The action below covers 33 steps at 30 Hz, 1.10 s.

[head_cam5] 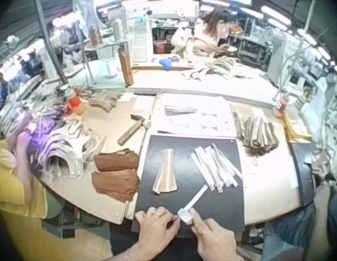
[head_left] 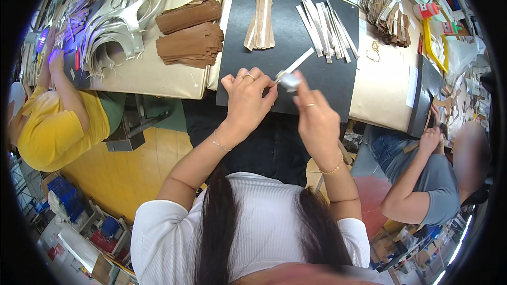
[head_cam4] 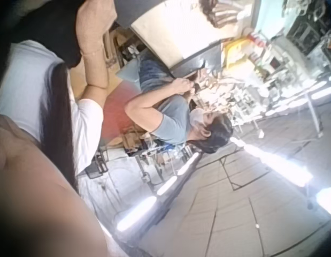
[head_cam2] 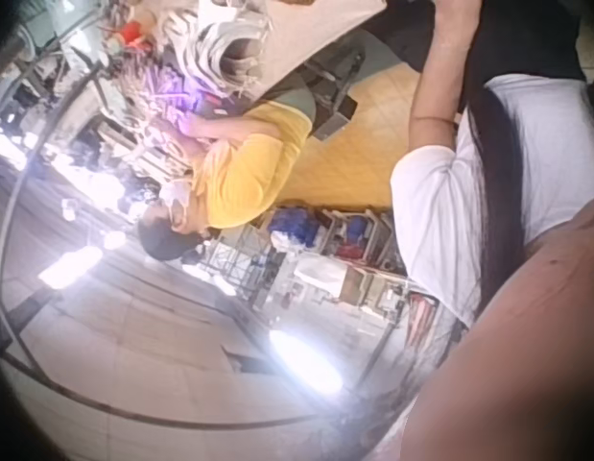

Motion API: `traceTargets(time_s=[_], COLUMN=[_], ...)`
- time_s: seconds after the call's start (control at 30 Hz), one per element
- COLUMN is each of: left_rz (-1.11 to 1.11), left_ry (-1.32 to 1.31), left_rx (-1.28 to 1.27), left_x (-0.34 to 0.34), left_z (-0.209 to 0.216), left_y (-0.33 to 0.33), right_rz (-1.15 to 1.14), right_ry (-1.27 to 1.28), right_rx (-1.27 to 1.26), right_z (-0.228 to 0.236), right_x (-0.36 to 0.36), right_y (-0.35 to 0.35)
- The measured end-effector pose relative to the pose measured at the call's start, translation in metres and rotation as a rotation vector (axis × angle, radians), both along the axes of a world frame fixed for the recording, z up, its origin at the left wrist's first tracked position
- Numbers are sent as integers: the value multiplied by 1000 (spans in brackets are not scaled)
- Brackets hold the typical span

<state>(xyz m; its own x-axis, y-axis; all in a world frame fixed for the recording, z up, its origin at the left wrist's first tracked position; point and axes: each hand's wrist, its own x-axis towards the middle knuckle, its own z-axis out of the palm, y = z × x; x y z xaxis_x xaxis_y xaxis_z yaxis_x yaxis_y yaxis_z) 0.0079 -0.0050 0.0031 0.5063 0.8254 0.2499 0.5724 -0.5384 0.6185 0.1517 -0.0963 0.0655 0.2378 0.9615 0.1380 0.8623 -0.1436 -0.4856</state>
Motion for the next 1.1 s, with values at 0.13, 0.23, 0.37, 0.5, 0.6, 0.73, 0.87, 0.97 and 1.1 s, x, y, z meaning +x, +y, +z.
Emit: traceTargets(time_s=[0.13, 0.23, 0.37, 0.5, 0.6, 0.73, 0.87, 0.97, 1.1], left_rz=[-20, -17, -29, -47, -43, -40, -62, -34, -11], left_ry=[-19, -18, 0, 6, 1, 27, 16, 17, 63], left_rx=[22, 35, 37, 86, 102, 77, 74, 42, 7], left_x=[0, 0, -5, -11, -10, -10, -17, -27, -34], left_z=[-1, -1, 0, 1, 0, 1, 3, 6, 9], left_y=[0, 0, -2, -3, -3, -5, -4, -6, -8], right_rz=[-27, -66, 13, -4, -27, 30, 41, 20, 110], right_ry=[-60, 30, -35, -114, -37, 26, -112, 50, -20], right_rx=[-54, 73, -53, -150, -13, 87, -120, 76, -62], right_z=[-4, -5, -7, -5, -1, 1, 1, 1, -1], right_x=[9, 8, 0, 8, 11, -3, -1, -1, -8], right_y=[5, 1, -2, 1, 0, -4, -2, -4, -7])
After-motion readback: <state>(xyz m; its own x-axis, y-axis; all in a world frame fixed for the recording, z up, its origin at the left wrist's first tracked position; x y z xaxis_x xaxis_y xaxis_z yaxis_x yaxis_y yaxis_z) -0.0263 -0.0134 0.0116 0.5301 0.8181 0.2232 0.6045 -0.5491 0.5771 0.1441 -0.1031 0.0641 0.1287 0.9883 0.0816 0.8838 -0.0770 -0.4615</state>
